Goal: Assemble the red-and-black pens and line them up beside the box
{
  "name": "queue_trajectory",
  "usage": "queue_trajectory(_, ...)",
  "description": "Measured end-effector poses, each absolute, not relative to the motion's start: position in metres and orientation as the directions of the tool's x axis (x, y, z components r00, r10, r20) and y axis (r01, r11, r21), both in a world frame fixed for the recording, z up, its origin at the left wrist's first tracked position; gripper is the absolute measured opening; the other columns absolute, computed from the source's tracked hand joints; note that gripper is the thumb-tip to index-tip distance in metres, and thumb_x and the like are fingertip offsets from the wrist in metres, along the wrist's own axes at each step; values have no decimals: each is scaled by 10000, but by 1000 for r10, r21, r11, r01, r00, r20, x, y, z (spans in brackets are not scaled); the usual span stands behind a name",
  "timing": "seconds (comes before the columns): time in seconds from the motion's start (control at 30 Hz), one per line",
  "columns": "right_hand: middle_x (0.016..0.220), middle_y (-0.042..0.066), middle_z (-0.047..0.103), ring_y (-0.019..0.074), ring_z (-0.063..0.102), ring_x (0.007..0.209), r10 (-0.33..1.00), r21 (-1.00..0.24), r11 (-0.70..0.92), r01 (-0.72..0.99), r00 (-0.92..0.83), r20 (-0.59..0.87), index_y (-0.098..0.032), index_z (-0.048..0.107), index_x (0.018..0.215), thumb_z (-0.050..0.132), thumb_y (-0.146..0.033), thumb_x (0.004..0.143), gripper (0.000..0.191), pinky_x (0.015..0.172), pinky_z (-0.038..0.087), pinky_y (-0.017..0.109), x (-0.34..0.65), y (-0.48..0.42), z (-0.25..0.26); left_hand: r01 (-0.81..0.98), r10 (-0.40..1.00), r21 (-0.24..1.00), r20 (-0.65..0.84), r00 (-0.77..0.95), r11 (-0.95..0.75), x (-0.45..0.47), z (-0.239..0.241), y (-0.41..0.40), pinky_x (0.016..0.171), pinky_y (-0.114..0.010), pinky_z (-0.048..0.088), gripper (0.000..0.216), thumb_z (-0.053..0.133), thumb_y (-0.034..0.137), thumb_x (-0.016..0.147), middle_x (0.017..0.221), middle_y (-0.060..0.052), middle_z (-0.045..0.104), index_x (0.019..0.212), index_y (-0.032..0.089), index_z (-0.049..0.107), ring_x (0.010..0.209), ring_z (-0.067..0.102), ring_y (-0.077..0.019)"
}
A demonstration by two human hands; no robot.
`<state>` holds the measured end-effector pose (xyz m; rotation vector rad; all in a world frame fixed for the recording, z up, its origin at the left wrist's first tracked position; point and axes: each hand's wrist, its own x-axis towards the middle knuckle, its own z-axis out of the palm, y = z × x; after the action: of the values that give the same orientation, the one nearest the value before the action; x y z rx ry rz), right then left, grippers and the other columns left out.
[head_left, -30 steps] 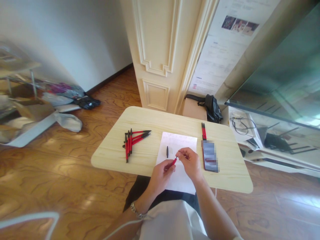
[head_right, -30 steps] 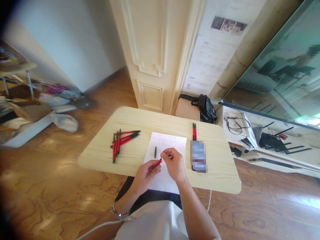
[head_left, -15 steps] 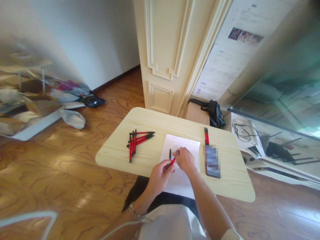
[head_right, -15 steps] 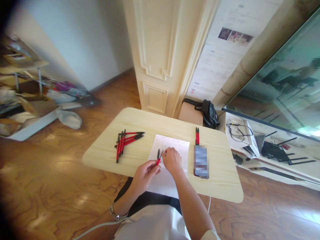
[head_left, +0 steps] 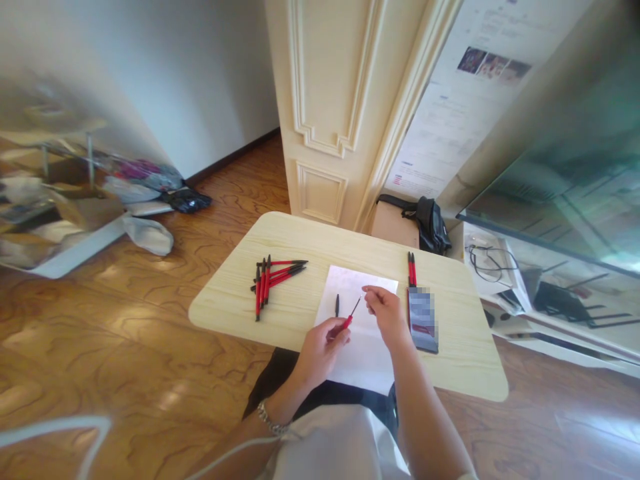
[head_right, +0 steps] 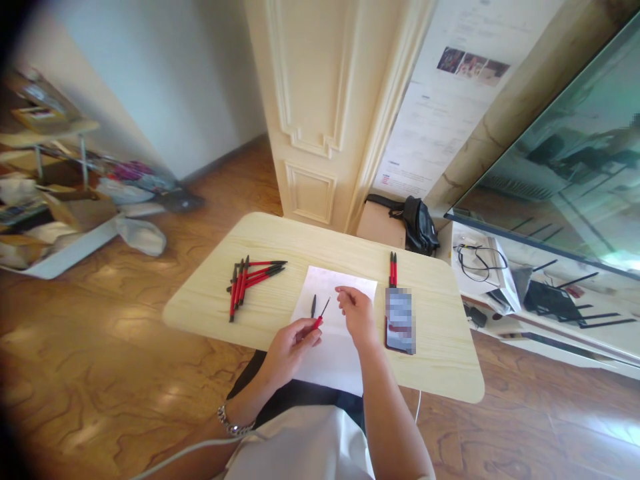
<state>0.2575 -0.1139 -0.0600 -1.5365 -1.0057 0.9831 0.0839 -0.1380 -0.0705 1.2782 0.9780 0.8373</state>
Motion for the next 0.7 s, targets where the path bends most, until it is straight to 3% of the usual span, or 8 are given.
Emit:
queue_trajectory(0.1,792,20,598,116,523,642,933,-989,-62,-136,345,-106,-196,612,921,578,-416,784,260,555,408,233,260,-121,-44,25,908,993,-115,402,115,89,-69,-141,723,-289,498,323,566,403,828,860,-70,681,1020,157,650,757,644,-185)
queue_trajectory(0.2,825,19,604,109,522,648,925,-967,-26,-252,361,-119,-205,594,889,616,-410,770,238,545,405,222,258,-125,-31,45,898,994,-109,426,99,93,-69,-142,728,-292,495,317,555,398,838,857,-68,677,1030,161,642,764,636,-183)
queue_trajectory(0.7,799,20,594,95,462,603,945,-943,32,-330,317,-79,-192,609,872,649,-341,779,180,502,331,229,255,-127,-30,84,886,994,-100,452,69,94,-68,-142,707,-271,480,294,534,376,858,831,-51,661,1038,163,627,763,622,-173)
